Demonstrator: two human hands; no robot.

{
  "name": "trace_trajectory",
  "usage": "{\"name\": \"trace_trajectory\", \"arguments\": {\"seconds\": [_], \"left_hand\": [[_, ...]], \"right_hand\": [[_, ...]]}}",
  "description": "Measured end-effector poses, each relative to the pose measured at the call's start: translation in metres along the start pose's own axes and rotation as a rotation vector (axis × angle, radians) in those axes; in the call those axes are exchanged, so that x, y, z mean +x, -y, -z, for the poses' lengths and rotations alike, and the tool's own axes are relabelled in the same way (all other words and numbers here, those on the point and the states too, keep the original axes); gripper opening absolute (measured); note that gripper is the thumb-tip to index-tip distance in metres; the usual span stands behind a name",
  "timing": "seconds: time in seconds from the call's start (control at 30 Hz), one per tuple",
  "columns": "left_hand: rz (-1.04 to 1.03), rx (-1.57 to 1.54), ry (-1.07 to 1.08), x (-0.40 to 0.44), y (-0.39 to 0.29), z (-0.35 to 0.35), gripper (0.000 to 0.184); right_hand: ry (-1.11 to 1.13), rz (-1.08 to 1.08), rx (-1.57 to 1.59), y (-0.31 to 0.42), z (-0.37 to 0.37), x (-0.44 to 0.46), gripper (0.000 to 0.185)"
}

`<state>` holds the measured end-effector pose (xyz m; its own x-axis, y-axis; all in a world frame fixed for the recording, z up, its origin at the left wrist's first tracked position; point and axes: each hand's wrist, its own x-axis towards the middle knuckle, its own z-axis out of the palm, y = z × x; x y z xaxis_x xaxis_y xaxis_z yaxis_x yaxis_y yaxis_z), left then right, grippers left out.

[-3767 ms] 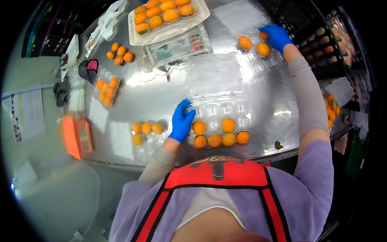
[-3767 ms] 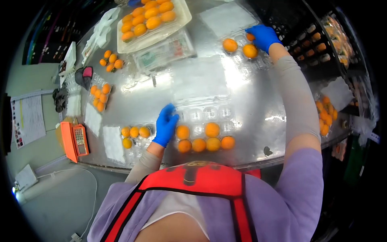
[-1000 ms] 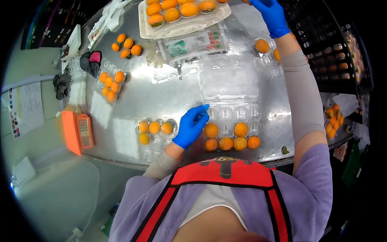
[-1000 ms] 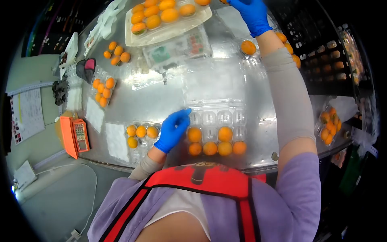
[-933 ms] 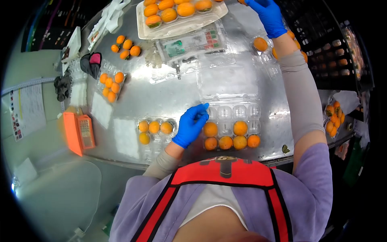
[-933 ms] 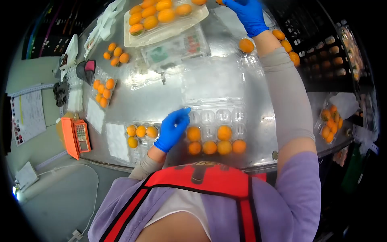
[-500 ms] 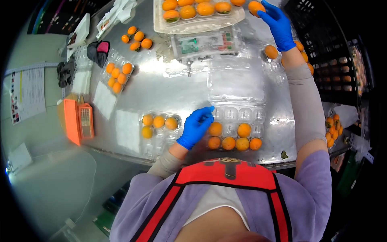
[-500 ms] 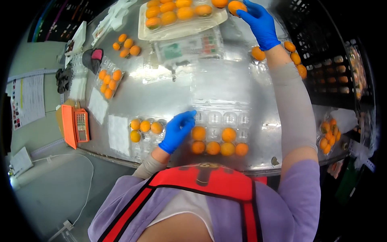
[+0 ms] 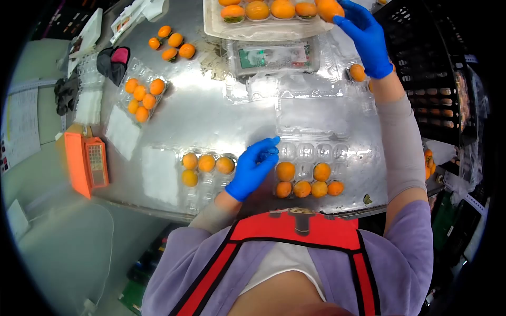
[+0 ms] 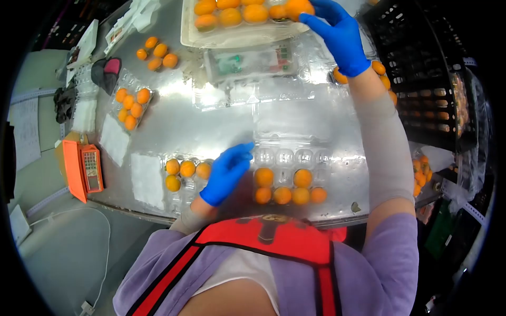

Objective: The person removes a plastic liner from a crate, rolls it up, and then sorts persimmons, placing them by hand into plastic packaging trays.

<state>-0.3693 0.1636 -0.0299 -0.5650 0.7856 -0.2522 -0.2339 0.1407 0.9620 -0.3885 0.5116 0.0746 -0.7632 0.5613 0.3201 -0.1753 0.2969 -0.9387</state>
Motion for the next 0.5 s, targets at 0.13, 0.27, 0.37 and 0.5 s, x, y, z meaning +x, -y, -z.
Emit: {"name": "trace_trajectory", "arguments": {"seconds": [0.13,0.27,0.37,0.5], "left_hand": [[0.192,-0.621,0.061,0.005,-0.052,0.005,0.061],[0.22,-1.121,0.143,0.008,-0.079,0.007,0.071],[0.256,-1.019,0.274,0.009,-0.07,0.02,0.067],[0.464,-0.97,0.178,-0.002,-0.062,0.017,0.057]], "right_hand": [[0.409,0.159,-0.083,0.047,-0.025,-0.025,0.049],[0.929,0.291,-0.109,0.069,-0.072,-0.059,0.046],[0.895,0.376,-0.296,0.058,-0.074,-0.039,0.041],[0.392,0.195,-0.364,0.013,-0.057,0.064,0.037]]}}
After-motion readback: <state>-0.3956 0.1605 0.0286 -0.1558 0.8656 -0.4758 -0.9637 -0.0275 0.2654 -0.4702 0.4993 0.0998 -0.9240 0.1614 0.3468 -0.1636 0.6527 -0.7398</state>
